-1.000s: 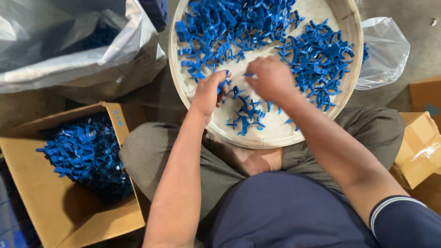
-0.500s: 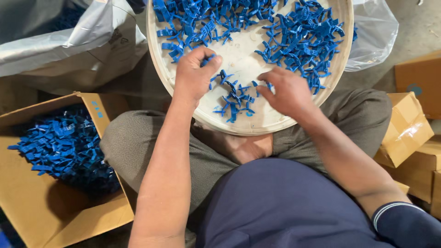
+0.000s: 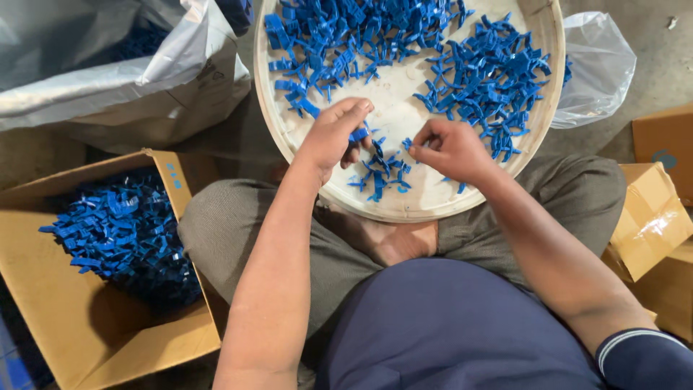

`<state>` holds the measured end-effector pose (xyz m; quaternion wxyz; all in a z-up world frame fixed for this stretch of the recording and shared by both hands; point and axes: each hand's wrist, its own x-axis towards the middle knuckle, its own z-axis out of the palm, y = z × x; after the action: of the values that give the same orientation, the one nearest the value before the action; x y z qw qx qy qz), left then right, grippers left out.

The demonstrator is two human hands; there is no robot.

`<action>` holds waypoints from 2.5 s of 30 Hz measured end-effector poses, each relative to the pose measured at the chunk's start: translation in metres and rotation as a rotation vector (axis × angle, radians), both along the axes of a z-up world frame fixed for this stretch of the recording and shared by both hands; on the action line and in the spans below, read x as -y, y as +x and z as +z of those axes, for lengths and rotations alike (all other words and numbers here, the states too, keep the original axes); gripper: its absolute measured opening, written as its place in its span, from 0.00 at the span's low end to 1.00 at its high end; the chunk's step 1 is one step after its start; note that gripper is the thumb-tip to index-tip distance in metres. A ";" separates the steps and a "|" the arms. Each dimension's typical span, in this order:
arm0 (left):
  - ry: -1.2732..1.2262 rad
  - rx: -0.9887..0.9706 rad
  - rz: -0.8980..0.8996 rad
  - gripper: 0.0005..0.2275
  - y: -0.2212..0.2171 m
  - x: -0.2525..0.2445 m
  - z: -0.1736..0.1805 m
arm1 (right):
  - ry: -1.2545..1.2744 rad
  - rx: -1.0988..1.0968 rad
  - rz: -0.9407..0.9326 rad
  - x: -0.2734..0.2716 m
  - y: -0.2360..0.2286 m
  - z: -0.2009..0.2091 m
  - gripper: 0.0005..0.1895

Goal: The person sits cross-legged on the floor and sorts small blue plastic pieces from a white tray into a cardboard box. They pick up handfuls of the pieces, separate them by hand, and place the sorted items into the box.

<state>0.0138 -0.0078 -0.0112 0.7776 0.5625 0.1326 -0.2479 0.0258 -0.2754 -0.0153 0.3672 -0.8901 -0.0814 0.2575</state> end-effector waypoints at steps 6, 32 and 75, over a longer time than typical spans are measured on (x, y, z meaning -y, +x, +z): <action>-0.118 -0.008 -0.015 0.16 0.001 0.000 -0.008 | 1.115 -0.473 -0.208 0.006 0.002 -0.022 0.10; 0.176 0.372 0.618 0.06 0.012 -0.016 -0.015 | -0.071 0.481 0.400 -0.116 0.069 -0.027 0.15; -0.276 0.196 0.057 0.05 -0.001 -0.013 -0.006 | 0.829 -0.419 0.063 -0.052 0.051 0.004 0.06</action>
<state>0.0124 0.0049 -0.0170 0.8635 0.4676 0.0368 -0.1854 0.0771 -0.2239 -0.0111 0.6925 -0.5940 -0.1285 0.3886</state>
